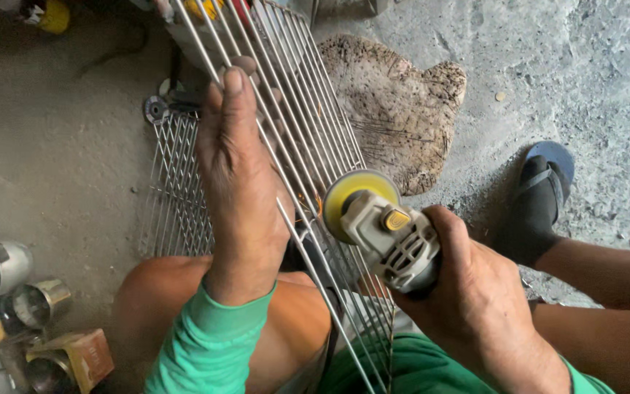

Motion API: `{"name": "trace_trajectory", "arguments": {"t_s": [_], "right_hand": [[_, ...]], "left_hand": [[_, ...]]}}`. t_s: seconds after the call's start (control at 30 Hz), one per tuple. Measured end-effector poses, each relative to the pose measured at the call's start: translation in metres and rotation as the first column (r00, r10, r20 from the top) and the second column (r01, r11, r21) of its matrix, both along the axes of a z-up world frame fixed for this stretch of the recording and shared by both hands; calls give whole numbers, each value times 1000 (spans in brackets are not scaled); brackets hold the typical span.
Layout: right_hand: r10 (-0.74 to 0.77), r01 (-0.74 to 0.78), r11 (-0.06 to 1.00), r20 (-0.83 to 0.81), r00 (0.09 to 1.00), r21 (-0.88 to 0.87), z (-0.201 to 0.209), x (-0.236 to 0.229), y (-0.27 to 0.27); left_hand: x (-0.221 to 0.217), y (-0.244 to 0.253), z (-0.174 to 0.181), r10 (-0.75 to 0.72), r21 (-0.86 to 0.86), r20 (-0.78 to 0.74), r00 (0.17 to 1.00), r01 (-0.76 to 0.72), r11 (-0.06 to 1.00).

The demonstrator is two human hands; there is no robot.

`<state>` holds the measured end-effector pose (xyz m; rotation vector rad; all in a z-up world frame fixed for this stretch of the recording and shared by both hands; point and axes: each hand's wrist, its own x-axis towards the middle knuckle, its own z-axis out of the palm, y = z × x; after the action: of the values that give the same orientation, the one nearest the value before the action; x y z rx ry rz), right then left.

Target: The person uses an angle grinder to smooth the surface of a metal wire rack. They hold the rack with one hand and operate the grinder with the other, moving along the bars to remove rough edges or welds.

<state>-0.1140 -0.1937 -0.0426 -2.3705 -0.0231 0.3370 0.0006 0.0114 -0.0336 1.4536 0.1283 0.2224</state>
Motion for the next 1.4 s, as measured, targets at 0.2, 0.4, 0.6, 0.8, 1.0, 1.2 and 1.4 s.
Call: {"name": "trace_trajectory", "arguments": {"t_s": [0.2, 0.4, 0.6, 0.8, 1.0, 1.2, 1.4], "right_hand": [[-28, 27, 1000, 20, 999, 12, 3, 7, -1], [19, -18, 1000, -179, 984, 5, -6, -5, -10], [64, -50, 996, -212, 975, 71, 1, -4, -11], [10, 43, 992, -413, 911, 119, -4, 13, -4], [61, 99, 949, -482, 874, 300, -13, 11, -14], [28, 140, 912, -398, 917, 385, -17, 10, -12], [-69, 145, 975, -389, 918, 169, -6, 13, -9]], "left_hand": [[-6, 0, 2, 47, 329, -37, 998, -32, 944], [-15, -2, 3, 46, 316, 31, 998, -53, 947], [-18, 2, 2, 48, 366, 30, 998, -56, 929], [-22, 8, 1, 70, 360, -10, 998, -61, 931], [-24, 17, -4, 47, 269, 32, 998, -54, 962], [-44, 1, -3, 110, 571, 30, 994, -107, 814], [-40, -1, 6, 34, 537, 54, 998, -58, 842]]}}
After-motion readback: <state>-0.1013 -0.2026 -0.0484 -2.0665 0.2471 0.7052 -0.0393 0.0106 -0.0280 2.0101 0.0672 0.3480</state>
